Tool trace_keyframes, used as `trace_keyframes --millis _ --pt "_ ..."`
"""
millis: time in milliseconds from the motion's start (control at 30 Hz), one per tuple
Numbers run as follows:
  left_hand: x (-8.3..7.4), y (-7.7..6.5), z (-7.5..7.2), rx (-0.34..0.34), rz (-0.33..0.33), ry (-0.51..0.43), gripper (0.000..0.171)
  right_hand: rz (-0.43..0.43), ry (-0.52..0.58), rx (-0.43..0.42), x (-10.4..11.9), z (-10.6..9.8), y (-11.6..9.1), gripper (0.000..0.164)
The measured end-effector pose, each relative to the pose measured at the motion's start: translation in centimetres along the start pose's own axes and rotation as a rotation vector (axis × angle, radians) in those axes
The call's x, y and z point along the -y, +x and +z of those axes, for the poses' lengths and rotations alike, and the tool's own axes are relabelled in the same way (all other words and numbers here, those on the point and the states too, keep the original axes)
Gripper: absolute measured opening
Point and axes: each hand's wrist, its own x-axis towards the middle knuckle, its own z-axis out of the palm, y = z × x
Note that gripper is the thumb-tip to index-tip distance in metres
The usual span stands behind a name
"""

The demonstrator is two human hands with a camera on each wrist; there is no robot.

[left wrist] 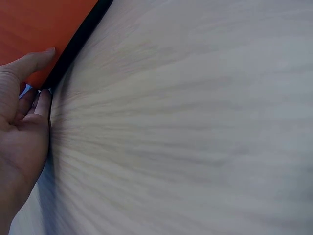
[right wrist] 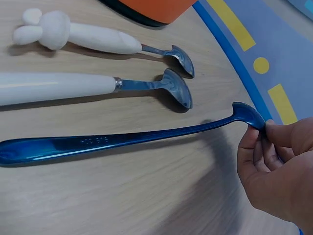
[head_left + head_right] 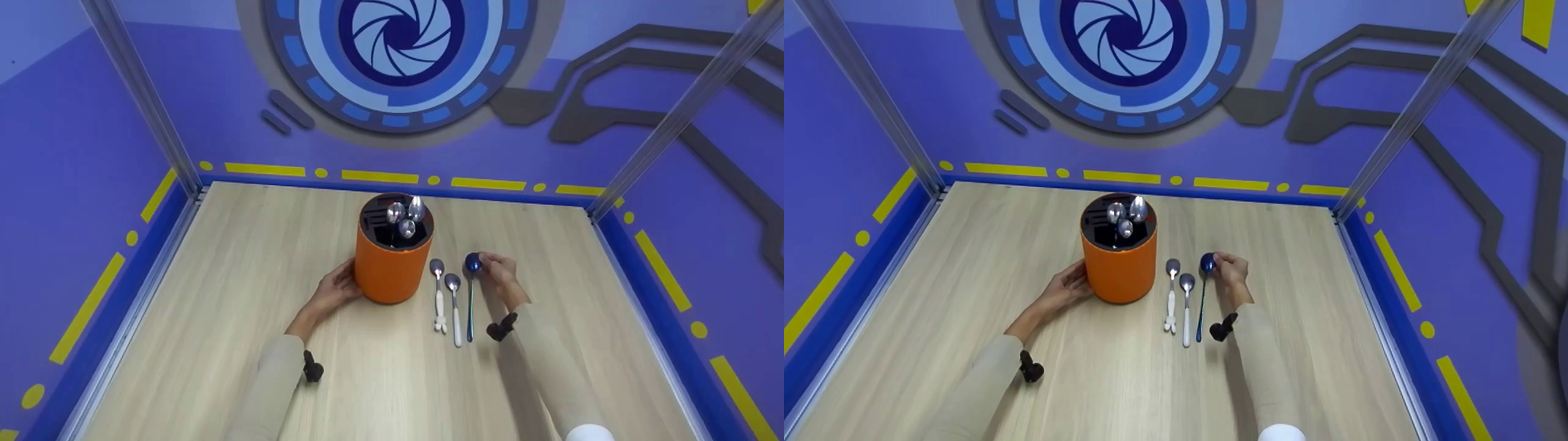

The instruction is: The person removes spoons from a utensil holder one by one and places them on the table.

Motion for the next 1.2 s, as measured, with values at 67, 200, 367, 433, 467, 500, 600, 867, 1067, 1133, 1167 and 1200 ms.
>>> trace_keyframes --millis 67,200,367,433,467,500,600,867,1067,1133,1167,1200 --pt "0.0 0.0 0.0 0.011 0.001 -0.006 0.083 0.012 -0.015 -0.012 -0.3 0.0 0.3 0.036" --pt "0.1 0.0 0.1 0.012 0.000 -0.013 0.083 0.021 -0.045 -0.027 -0.8 0.1 0.8 0.034" --pt "0.2 -0.2 0.1 0.001 -0.014 -0.013 0.084 0.027 -0.046 -0.038 -1.1 0.2 1.1 0.035" --pt "0.2 -0.2 0.0 -0.005 -0.016 -0.014 0.084 0.026 -0.048 -0.038 -1.2 0.2 1.3 0.035" --pt "0.1 -0.2 0.0 -0.003 -0.015 -0.013 0.084 0.026 -0.048 -0.037 -1.1 0.2 1.3 0.035" --pt "0.1 -0.2 0.0 -0.004 -0.012 -0.014 0.083 0.026 -0.048 -0.033 -1.2 0.2 1.4 0.036" --pt "0.0 -0.1 -0.1 0.000 -0.007 -0.011 0.083 0.026 -0.043 -0.031 -1.2 0.1 1.4 0.035" --pt "0.0 0.1 -0.1 0.005 -0.008 -0.010 0.083 -0.028 -0.108 0.053 -1.4 0.0 1.4 0.036" --pt "0.2 0.2 -0.2 0.017 0.002 -0.027 0.083 -0.064 -0.244 0.130 -1.2 -0.1 1.0 0.041" --pt "0.3 0.2 -0.2 0.015 0.001 -0.029 0.084 -0.082 -0.273 0.129 -1.1 0.0 0.9 0.040" --pt "0.3 0.2 -0.2 0.014 0.002 -0.026 0.084 -0.093 -0.278 0.125 -1.1 0.0 0.8 0.039" --pt "0.3 0.1 -0.1 0.012 0.003 -0.026 0.084 -0.105 -0.281 0.124 -1.0 0.1 0.7 0.038"
